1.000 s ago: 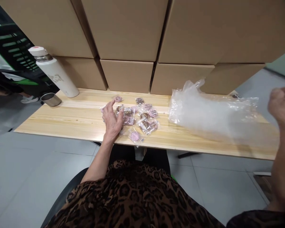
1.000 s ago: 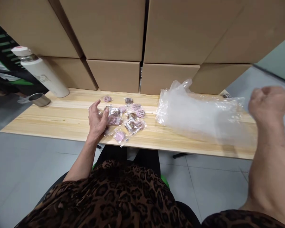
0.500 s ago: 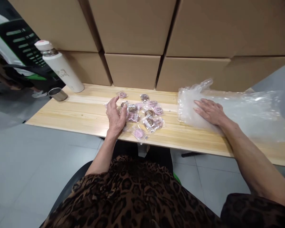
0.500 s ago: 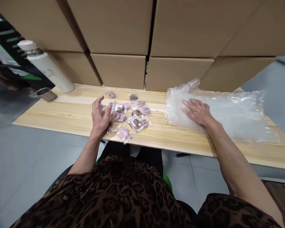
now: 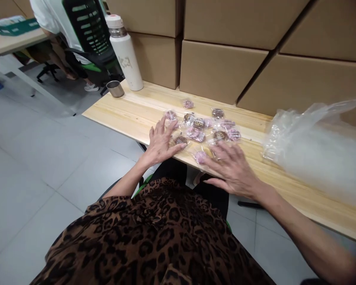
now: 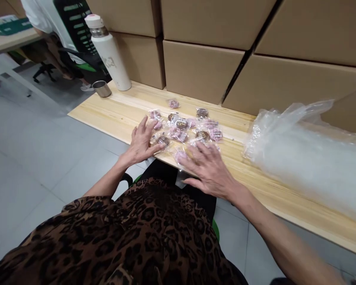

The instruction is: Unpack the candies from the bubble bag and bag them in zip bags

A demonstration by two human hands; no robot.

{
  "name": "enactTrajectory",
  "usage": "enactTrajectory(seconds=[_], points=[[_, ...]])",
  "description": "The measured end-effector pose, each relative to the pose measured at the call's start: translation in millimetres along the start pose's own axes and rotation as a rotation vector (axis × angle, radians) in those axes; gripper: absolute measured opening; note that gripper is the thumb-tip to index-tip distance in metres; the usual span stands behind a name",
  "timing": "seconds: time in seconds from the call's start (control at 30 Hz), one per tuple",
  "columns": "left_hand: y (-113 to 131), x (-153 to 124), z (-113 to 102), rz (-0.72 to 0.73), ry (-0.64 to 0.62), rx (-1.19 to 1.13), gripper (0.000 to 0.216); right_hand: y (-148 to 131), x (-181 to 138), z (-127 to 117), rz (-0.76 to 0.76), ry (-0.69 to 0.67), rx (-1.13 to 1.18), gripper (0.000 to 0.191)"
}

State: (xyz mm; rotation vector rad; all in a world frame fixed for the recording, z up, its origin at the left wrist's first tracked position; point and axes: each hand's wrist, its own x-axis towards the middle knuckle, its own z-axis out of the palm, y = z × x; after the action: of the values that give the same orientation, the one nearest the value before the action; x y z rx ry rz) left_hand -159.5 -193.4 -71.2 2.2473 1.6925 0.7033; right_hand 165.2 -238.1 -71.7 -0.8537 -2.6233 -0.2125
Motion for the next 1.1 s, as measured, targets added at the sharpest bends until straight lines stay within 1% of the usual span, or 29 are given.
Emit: enactTrajectory(seconds=[0.03, 0.1, 0.17, 0.23, 0.37, 0.47, 0.57, 0.63, 0.67, 0.7, 0.77, 0.87, 0.93, 0.97, 1.03, 1.1], points=[[3, 3, 1, 0.007, -0.034, 0.03, 0.102, -8, 12, 8, -0.046, -0.045, 0.005, 0.085], [12, 12, 4, 0.001, -0.101, 0.08, 0.097, -9, 31, 21, -0.065, -0.12, 0.007, 0.073], [23, 24, 7, -0.015, -0.174, 0.105, 0.088, 2, 41, 27, -0.039, -0.158, 0.005, 0.064], [35, 38, 10, -0.009, -0.238, 0.111, 0.08, 19, 45, 28, -0.007, -0.161, -0.006, 0.057], [56, 71, 24, 0.066, -0.304, 0.105, 0.075, 52, 35, 27, 0.062, -0.115, -0.068, 0.05], [70, 100, 45, 0.15, -0.323, 0.092, 0.073, 73, 21, 27, 0.148, -0.06, -0.094, 0.051], [85, 126, 67, 0.25, -0.313, 0.056, 0.069, 88, 8, 27, 0.262, -0.023, -0.108, 0.052], [92, 137, 75, 0.302, -0.306, 0.026, 0.069, 95, 2, 26, 0.339, -0.02, -0.117, 0.054], [93, 140, 75, 0.312, -0.304, 0.011, 0.069, 97, 0, 25, 0.371, -0.021, -0.116, 0.056], [92, 142, 73, 0.305, -0.297, -0.001, 0.069, 98, -2, 24, 0.397, -0.023, -0.11, 0.058], [83, 145, 63, 0.235, -0.256, -0.007, 0.071, 98, -2, 21, 0.425, -0.03, -0.083, 0.064], [52, 154, 41, 0.002, -0.108, 0.026, 0.075, 95, 2, 16, 0.426, -0.027, -0.011, 0.073], [31, 165, 32, -0.167, -0.04, 0.046, 0.076, 95, 6, 13, 0.437, -0.002, 0.029, 0.07], [24, 170, 31, -0.22, -0.034, 0.056, 0.075, 96, 8, 12, 0.446, 0.021, 0.041, 0.069], [18, 177, 37, -0.239, -0.039, 0.081, 0.068, 100, 10, 11, 0.471, 0.076, 0.048, 0.069], [24, 180, 50, -0.177, -0.047, 0.092, 0.064, 104, 10, 12, 0.488, 0.121, 0.045, 0.072]])
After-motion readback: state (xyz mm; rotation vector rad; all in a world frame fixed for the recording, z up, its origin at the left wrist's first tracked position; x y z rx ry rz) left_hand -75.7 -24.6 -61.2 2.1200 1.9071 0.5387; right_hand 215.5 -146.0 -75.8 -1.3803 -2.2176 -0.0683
